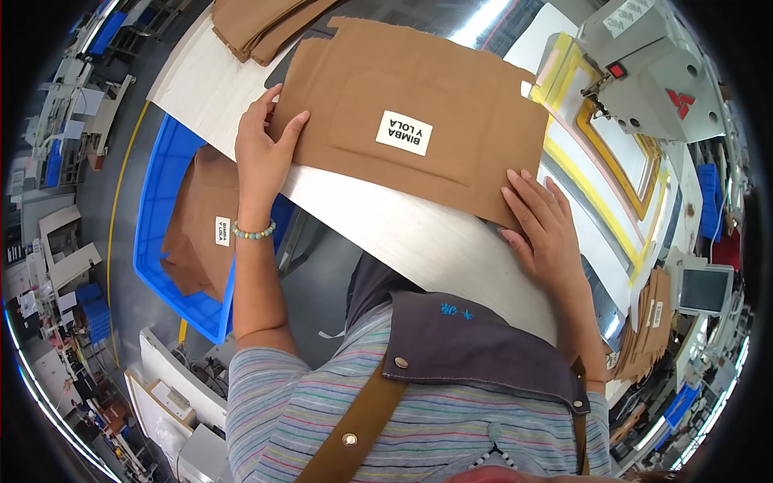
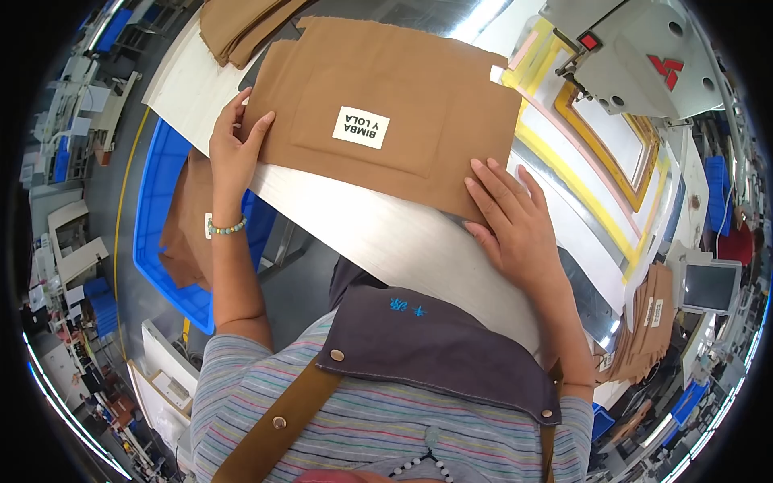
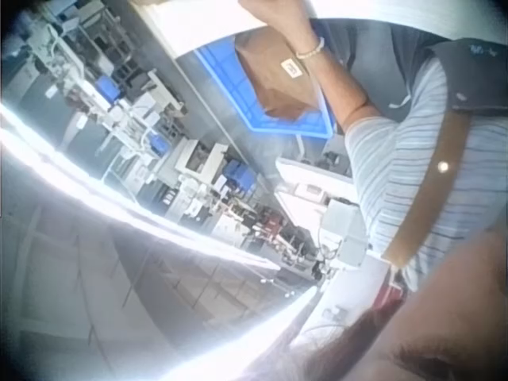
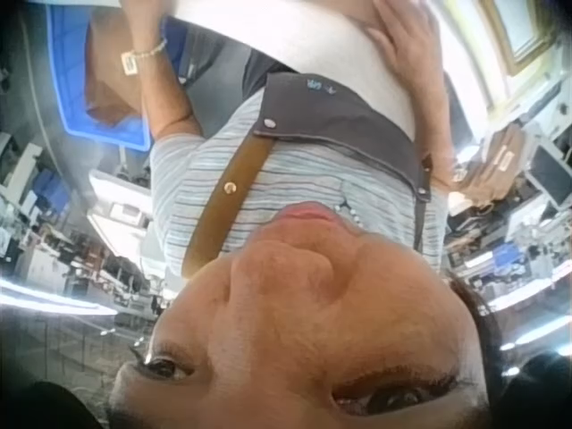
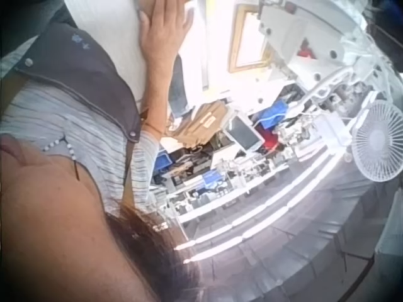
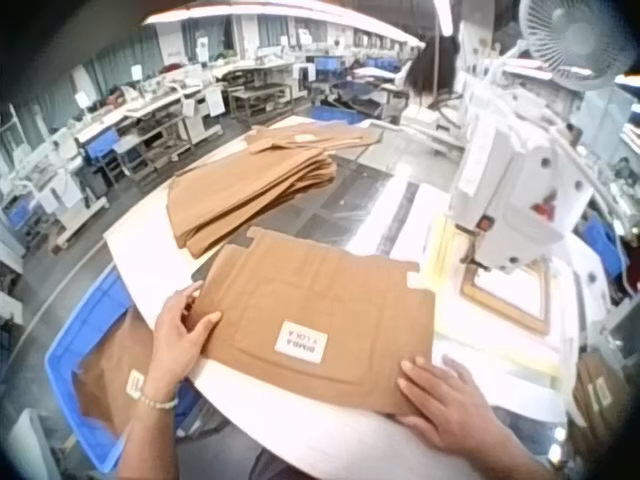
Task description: Operating a specialized sewing and pressing machine to assemble and finish branded leather pouches.
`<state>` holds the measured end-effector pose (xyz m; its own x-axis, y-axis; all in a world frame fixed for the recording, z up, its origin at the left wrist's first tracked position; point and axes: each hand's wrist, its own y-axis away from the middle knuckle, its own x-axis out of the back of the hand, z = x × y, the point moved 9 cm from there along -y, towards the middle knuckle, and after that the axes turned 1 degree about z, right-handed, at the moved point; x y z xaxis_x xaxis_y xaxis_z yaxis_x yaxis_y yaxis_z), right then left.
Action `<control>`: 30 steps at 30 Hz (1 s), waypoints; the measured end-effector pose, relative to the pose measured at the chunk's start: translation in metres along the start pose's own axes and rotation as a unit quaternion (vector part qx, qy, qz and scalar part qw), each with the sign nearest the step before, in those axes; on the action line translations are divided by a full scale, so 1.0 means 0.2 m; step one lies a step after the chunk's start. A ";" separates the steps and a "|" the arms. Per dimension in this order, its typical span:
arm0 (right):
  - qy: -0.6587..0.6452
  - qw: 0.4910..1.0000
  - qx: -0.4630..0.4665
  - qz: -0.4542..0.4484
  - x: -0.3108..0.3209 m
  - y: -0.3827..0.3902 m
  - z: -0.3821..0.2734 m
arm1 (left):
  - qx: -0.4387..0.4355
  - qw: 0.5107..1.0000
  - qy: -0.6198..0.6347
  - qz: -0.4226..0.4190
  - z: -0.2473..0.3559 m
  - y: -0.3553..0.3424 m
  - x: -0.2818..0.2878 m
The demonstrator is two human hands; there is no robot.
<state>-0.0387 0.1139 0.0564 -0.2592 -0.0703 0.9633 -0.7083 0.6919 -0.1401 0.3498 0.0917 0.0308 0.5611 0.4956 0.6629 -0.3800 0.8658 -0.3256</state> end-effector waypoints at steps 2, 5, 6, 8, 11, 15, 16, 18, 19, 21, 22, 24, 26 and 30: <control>-0.006 1.000 -0.004 0.001 0.00 0.00 0.00 | 0.010 1.000 0.004 0.011 -0.02 0.00 0.01; -0.006 1.000 -0.006 -0.004 0.00 0.00 0.00 | 0.058 0.996 0.073 -0.008 -0.07 0.00 0.00; -0.005 1.000 -0.005 -0.002 0.00 0.00 0.00 | 0.055 0.996 0.070 -0.006 -0.07 0.00 0.01; -0.006 1.000 -0.005 -0.002 0.00 0.00 0.00 | 0.062 0.996 0.059 -0.005 -0.08 -0.01 0.01; -0.012 1.000 -0.006 -0.001 0.00 0.00 0.00 | 0.031 0.966 0.254 0.040 -0.04 -0.02 0.02; -0.010 1.000 -0.006 0.005 0.00 0.00 0.00 | 0.029 0.953 0.296 0.059 -0.03 -0.01 0.03; -0.010 1.000 -0.006 0.006 0.00 0.00 0.00 | 0.025 0.956 0.286 0.052 -0.03 -0.01 0.03; -0.011 1.000 -0.007 0.008 0.00 0.00 0.00 | 0.017 0.961 0.272 0.035 -0.02 -0.01 0.03; -0.011 1.000 -0.008 0.009 0.00 0.00 0.00 | 0.014 0.963 0.268 0.026 -0.02 -0.01 0.03; -0.013 1.000 -0.008 0.009 0.00 0.00 0.00 | 0.020 0.964 0.267 0.007 -0.03 -0.01 0.01; -0.015 1.000 -0.007 0.009 0.00 -0.01 0.00 | 0.029 0.963 0.269 -0.002 -0.04 -0.01 0.00; -0.017 1.000 -0.006 0.010 0.00 -0.01 0.00 | 0.044 0.962 0.271 -0.015 -0.05 -0.01 -0.01; -0.018 1.000 -0.006 0.012 0.00 0.00 0.00 | 0.052 0.961 0.271 -0.020 -0.05 -0.01 -0.02; -0.016 1.000 -0.006 0.016 -0.01 0.00 0.00 | 0.063 0.961 0.267 -0.017 -0.05 -0.01 -0.03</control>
<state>-0.0387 0.1137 0.0547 -0.3023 -0.0716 0.9505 -0.6921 0.7021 -0.1673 0.3546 0.0880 0.0208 0.8596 0.4614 0.2196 -0.4221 0.8834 -0.2037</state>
